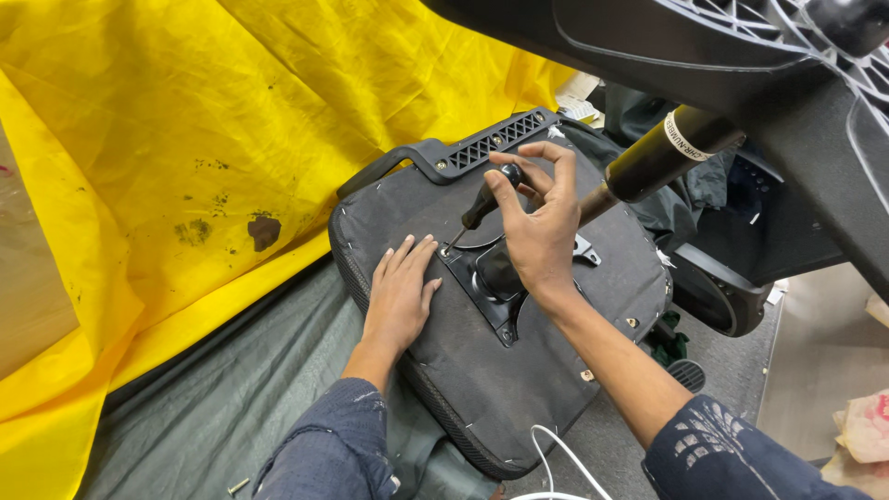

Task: The person uses a screwdriver to fasten screws into the base of an office chair. They repeatedly pick up screws from a nearby surface and tighten them into the chair's mounting plate.

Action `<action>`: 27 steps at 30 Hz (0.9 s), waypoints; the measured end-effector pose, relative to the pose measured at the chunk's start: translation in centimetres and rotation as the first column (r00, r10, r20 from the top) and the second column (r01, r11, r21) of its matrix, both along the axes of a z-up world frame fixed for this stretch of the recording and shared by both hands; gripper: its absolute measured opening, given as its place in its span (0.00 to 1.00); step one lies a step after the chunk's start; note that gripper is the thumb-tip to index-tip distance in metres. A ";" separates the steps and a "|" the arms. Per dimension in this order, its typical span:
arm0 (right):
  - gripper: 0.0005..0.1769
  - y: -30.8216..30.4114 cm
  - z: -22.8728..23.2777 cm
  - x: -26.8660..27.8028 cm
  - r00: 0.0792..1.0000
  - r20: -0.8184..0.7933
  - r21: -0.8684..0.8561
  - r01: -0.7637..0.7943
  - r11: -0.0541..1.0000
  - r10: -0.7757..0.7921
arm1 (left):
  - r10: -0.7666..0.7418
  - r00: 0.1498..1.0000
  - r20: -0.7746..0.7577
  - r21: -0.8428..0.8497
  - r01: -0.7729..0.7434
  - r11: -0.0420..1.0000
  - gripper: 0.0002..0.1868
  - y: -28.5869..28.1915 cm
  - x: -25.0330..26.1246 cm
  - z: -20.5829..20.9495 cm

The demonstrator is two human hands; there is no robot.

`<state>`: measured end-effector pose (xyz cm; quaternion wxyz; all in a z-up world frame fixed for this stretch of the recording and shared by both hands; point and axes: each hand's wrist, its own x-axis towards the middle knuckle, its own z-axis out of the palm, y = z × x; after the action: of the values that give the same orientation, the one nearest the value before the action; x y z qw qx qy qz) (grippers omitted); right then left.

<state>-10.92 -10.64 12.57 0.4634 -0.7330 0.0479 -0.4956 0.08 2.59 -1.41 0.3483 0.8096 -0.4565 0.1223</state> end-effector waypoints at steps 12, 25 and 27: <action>0.11 0.8 -1.1 -1.1 0.981 -0.060 -0.148 0.171 0.974 -0.182 | 0.046 0.999 -0.012 0.156 -0.043 0.987 0.35 0.1 -1.2 -0.3; 0.13 2.1 -1.3 -1.6 0.950 0.011 -0.267 0.303 0.915 -0.312 | 0.055 0.998 -0.009 0.306 -0.049 0.951 0.40 0.9 -3.2 -0.1; 0.12 2.3 -0.9 -1.5 0.921 -0.034 -0.265 0.365 0.893 -0.387 | 0.059 0.998 -0.005 0.318 -0.054 0.947 0.40 1.1 -3.1 0.3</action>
<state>-12.38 -8.35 11.70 0.2588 -0.7834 0.1450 -0.5461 -2.99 3.71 -1.08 0.2131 0.8687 -0.4442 0.0511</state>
